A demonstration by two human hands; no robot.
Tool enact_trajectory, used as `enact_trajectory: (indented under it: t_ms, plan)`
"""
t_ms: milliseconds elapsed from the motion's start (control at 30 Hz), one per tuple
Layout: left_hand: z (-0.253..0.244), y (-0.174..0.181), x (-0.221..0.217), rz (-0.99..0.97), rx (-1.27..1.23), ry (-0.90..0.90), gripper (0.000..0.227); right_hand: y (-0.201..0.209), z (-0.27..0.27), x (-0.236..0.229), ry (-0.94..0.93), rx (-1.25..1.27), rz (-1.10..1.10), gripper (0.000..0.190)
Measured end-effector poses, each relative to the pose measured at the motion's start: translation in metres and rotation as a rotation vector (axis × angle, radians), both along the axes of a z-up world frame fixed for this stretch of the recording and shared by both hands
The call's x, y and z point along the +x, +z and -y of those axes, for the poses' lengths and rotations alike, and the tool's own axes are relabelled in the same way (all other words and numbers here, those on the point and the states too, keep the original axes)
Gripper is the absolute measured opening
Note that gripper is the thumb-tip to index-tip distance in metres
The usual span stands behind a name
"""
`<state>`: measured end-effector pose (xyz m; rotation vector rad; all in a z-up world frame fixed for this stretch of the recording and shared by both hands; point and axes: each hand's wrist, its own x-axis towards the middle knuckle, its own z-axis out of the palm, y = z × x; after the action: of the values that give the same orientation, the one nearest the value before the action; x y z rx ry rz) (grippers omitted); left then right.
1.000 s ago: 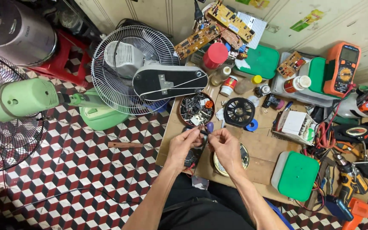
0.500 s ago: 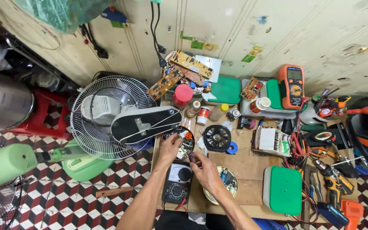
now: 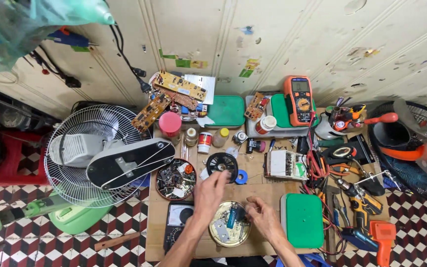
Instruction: Repairing and testing various electronic appliance components on a workbench.
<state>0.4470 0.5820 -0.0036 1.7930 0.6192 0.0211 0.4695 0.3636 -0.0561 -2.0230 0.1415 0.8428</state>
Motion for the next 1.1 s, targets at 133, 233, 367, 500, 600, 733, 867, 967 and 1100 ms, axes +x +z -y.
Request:
enact_trajectory:
  t_ms: [133, 233, 367, 500, 600, 733, 867, 967, 1100]
  plan:
    - [0.038, 0.005, 0.088, 0.288, 0.000, 0.009, 0.035, -0.027, 0.020, 0.008, 0.019, 0.064, -0.009, 0.038]
    - [0.049, -0.042, 0.162, 0.317, 0.178, 0.035, 0.036, -0.029, 0.035, 0.016, 0.071, 0.133, -0.003, 0.034]
    - [0.041, -0.115, 0.232, 0.132, 0.273, 0.196, 0.041, -0.057, 0.066, 0.030, 0.109, 0.082, -0.044, 0.034]
    - [0.037, -0.145, 0.274, -0.003, 0.277, 0.254, 0.063, -0.125, 0.121, 0.039, -0.031, 0.127, -0.097, 0.038]
    - [0.038, -0.158, 0.286, -0.041, 0.347, 0.291, 0.062, -0.171, 0.162, 0.046, -0.084, 0.091, -0.161, 0.042]
    - [0.036, -0.142, 0.288, -0.112, 0.299, 0.268, 0.058, -0.179, 0.172, 0.055, -0.112, 0.062, -0.182, 0.044]
    - [0.030, -0.143, 0.297, -0.225, 0.044, 0.323, 0.044, -0.180, 0.166, 0.063, -0.127, 0.053, -0.207, 0.045]
    - [0.029, -0.140, 0.300, -0.087, -0.365, 0.504, 0.039, -0.171, 0.152, 0.065, -0.122, 0.068, -0.219, 0.045]
    - [0.033, -0.146, 0.285, 0.367, -0.629, 0.559, 0.034, -0.150, 0.134, 0.065, -0.082, 0.108, -0.236, 0.043]
